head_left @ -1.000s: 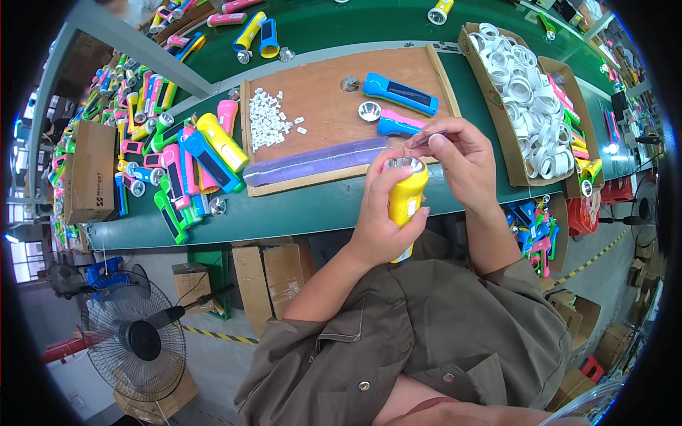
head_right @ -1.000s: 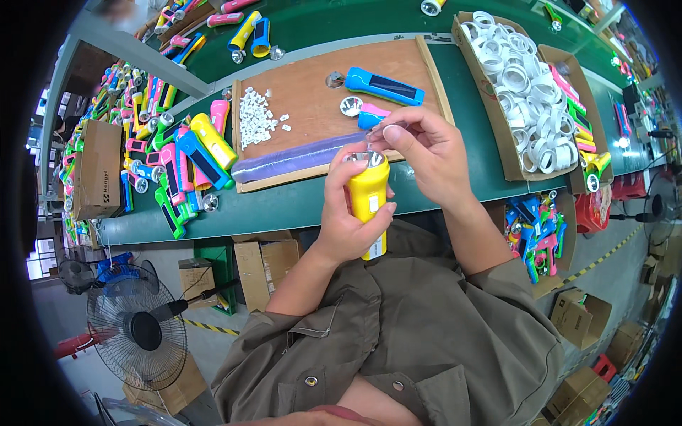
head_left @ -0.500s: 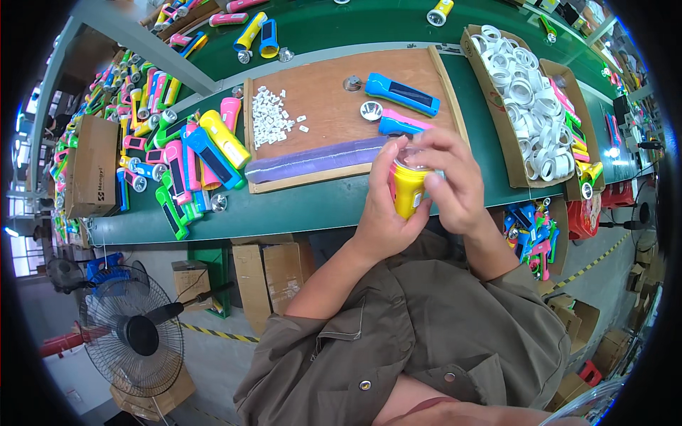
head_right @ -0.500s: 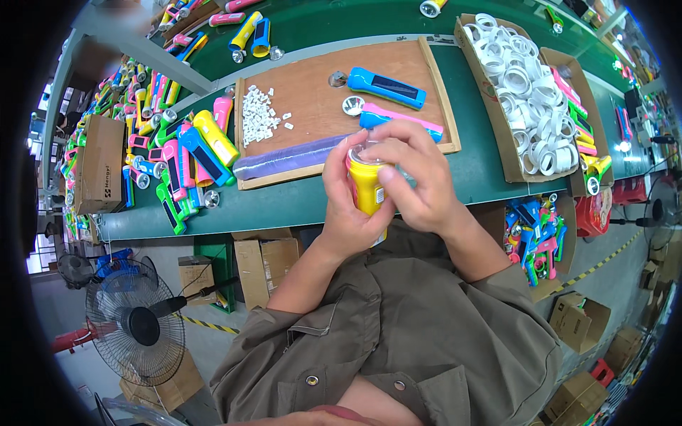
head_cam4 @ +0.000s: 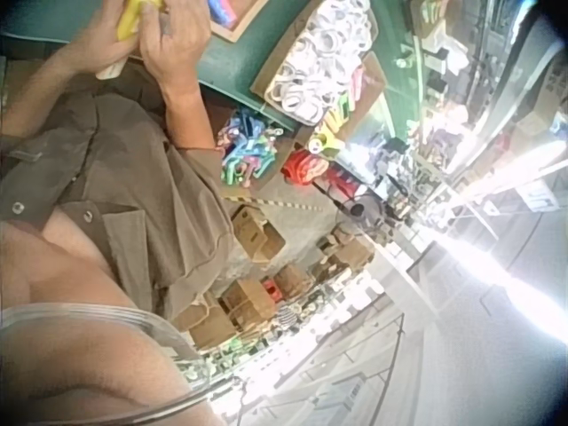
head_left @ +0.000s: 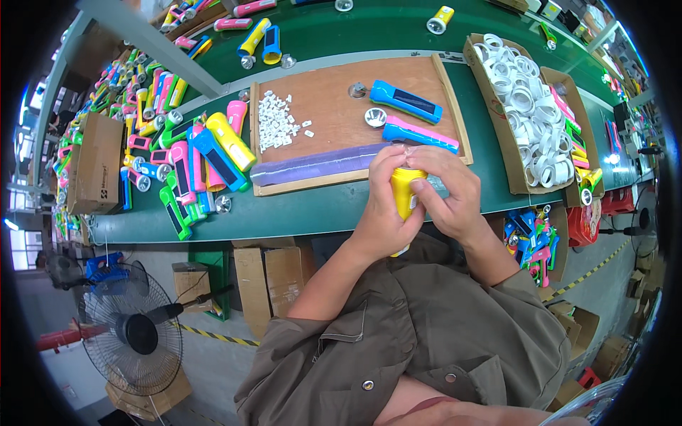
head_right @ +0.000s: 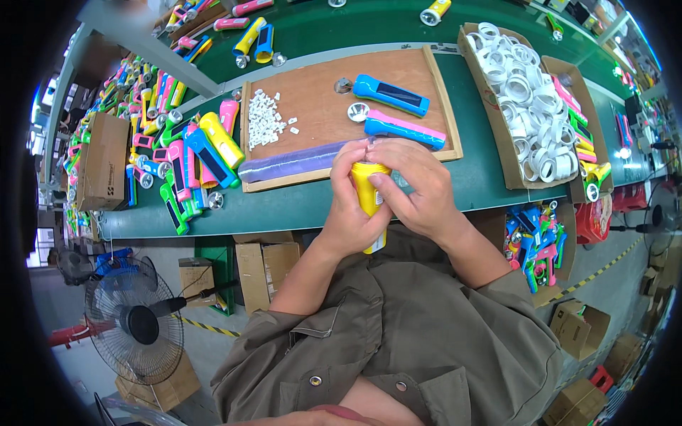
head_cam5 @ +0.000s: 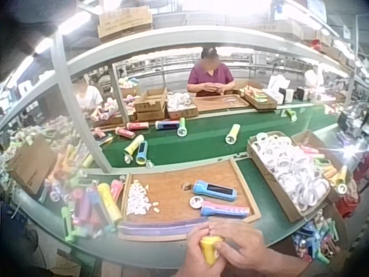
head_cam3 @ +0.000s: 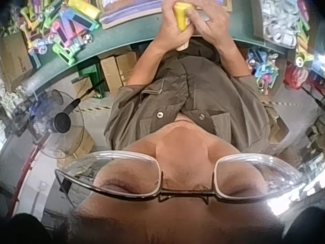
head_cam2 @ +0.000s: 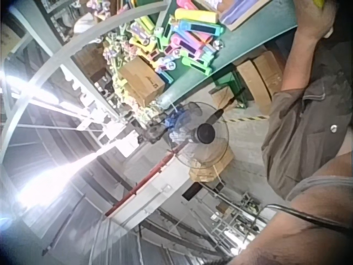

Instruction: The person assembles LED components and reflector caps onto plastic flashlight casings by hand.

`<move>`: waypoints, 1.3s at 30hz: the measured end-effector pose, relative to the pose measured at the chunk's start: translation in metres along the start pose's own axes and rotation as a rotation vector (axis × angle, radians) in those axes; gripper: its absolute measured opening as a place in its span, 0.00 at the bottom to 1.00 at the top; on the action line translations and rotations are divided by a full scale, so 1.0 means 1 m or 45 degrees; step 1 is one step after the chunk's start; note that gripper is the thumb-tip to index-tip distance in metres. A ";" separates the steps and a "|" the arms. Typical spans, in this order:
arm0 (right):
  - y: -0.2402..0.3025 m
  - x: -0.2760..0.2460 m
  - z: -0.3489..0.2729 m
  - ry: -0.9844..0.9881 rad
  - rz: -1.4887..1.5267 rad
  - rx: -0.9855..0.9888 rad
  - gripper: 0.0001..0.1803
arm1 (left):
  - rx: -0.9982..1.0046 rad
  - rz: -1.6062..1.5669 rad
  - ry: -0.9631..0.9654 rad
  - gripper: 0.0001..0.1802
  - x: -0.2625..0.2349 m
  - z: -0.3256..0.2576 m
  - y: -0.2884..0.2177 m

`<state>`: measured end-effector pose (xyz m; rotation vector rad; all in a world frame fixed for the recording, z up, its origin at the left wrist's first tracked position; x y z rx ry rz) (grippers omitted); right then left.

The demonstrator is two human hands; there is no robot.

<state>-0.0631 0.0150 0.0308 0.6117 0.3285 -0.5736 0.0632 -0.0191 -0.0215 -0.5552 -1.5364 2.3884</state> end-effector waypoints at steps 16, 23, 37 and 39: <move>-0.002 0.004 -0.013 -0.038 0.041 -0.056 0.15 | -0.078 -0.378 -0.109 0.43 0.007 -0.030 0.023; 0.004 0.019 -0.053 0.070 0.093 0.127 0.13 | -0.535 -0.230 -0.046 0.43 0.009 -0.088 0.039; 0.022 0.006 -0.071 0.111 0.079 0.155 0.14 | -0.089 0.184 -0.110 0.40 0.019 -0.090 0.025; 0.019 0.002 -0.051 0.107 0.079 0.090 0.15 | -0.026 0.191 -0.142 0.40 0.013 -0.072 0.018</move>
Point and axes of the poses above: each hand's wrist, its own z-axis towards the middle knuckle, its own x-axis out of the palm, y = z × x, the point moved 3 cm from there along z, towards the middle knuckle, and after that the axes turned 14 degrees about -x, right-handed, at the moved point
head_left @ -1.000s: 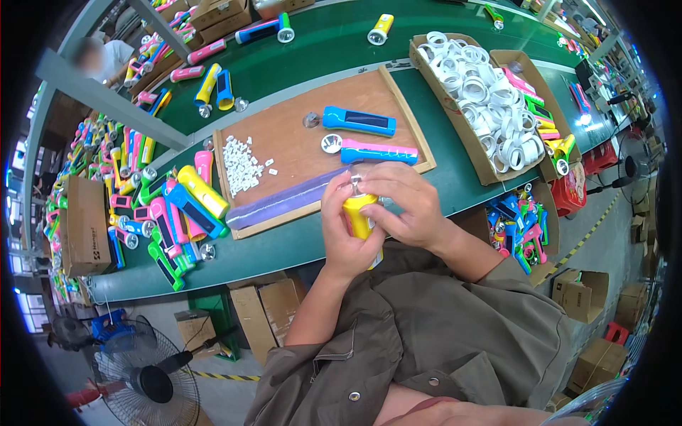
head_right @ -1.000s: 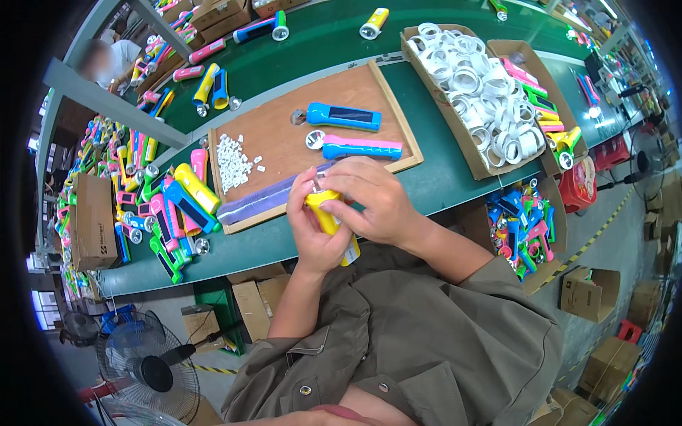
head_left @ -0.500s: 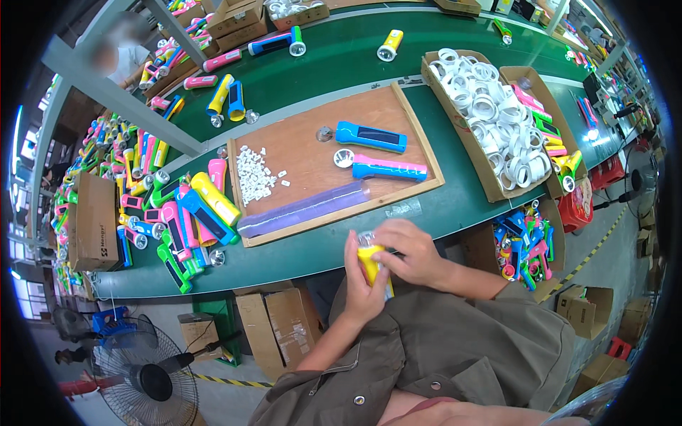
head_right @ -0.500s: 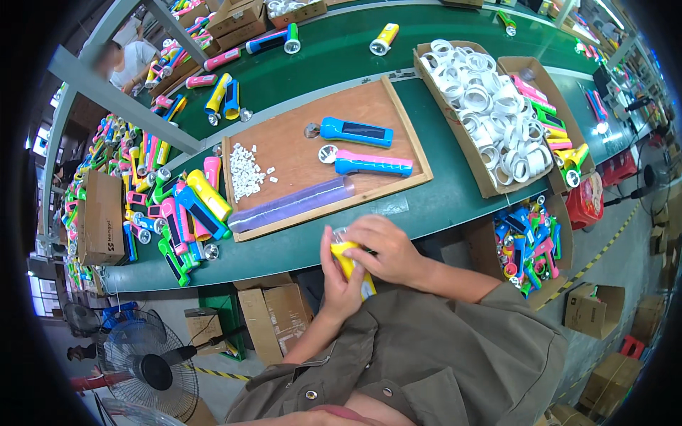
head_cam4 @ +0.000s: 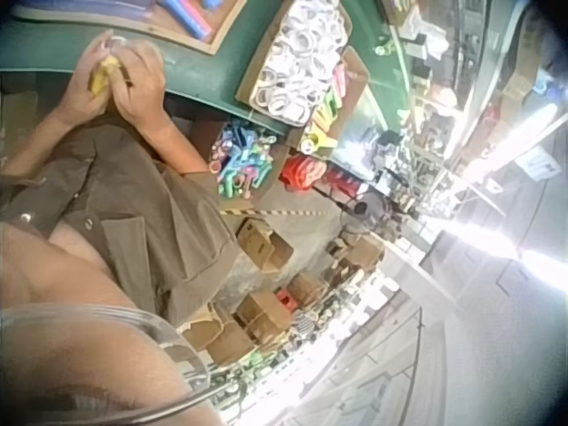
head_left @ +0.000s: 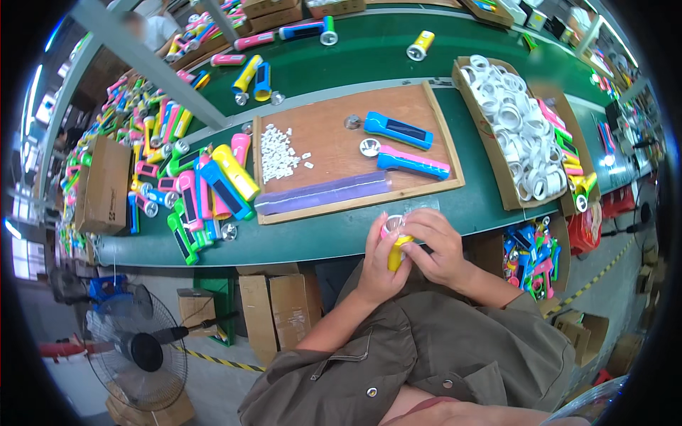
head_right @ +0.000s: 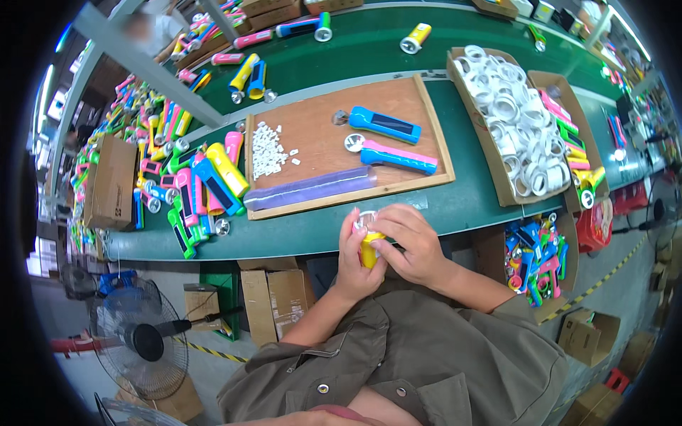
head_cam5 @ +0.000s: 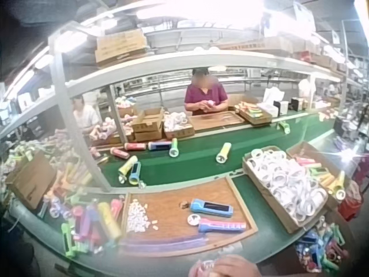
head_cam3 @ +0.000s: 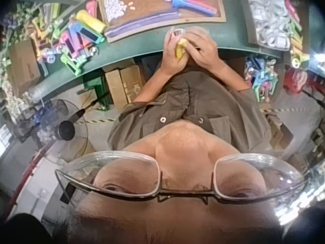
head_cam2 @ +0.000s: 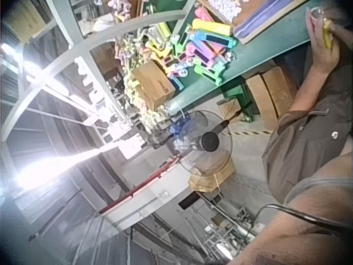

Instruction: The person assembles LED components and reflector caps onto plastic flashlight casings by hand.

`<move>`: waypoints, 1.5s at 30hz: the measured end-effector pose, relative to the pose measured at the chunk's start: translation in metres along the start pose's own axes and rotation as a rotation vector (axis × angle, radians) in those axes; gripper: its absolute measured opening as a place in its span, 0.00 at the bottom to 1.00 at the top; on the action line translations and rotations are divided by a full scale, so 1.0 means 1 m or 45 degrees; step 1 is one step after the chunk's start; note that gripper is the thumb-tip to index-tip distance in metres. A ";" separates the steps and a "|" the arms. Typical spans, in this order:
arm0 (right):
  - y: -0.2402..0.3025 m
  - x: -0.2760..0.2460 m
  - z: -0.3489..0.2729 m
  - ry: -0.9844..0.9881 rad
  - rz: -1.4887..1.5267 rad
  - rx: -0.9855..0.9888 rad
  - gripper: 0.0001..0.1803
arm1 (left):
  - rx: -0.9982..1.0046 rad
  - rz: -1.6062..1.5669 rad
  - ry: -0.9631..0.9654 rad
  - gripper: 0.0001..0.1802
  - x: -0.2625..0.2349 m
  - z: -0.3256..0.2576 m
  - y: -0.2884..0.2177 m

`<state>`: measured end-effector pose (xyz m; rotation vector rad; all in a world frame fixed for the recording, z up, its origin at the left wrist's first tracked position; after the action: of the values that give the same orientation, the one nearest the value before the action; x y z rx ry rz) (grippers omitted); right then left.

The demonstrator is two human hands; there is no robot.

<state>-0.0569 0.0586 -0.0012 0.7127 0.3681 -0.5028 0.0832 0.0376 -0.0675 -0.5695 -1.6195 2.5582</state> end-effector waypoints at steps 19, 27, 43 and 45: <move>-0.166 0.158 0.276 0.749 0.098 -0.193 0.26 | -0.528 -0.861 -0.521 0.42 -0.180 0.004 0.115; -0.284 0.308 0.387 1.215 -0.915 -0.703 0.53 | -0.566 -1.179 -0.880 0.44 -0.189 -0.011 0.128; -0.333 0.393 0.446 1.458 -0.259 -0.721 0.31 | -0.626 -1.076 -0.880 0.45 -0.192 0.002 0.124; -0.318 0.383 0.436 1.459 -0.378 -0.735 0.31 | -0.611 -1.091 -0.893 0.45 -0.189 -0.005 0.124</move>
<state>0.1469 -0.5692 -0.0468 0.3089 1.6380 -0.1896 0.2783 -0.0596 -0.1273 0.9408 -2.0302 1.7677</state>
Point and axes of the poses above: each hand's wrist, its own z-axis towards the middle knuckle, its own x-axis out of the palm, y = z × x, the point moved 3 cm from there along z, towards the middle knuckle, and after that the axes turned 14 degrees about -x, right-handed, at the moved point
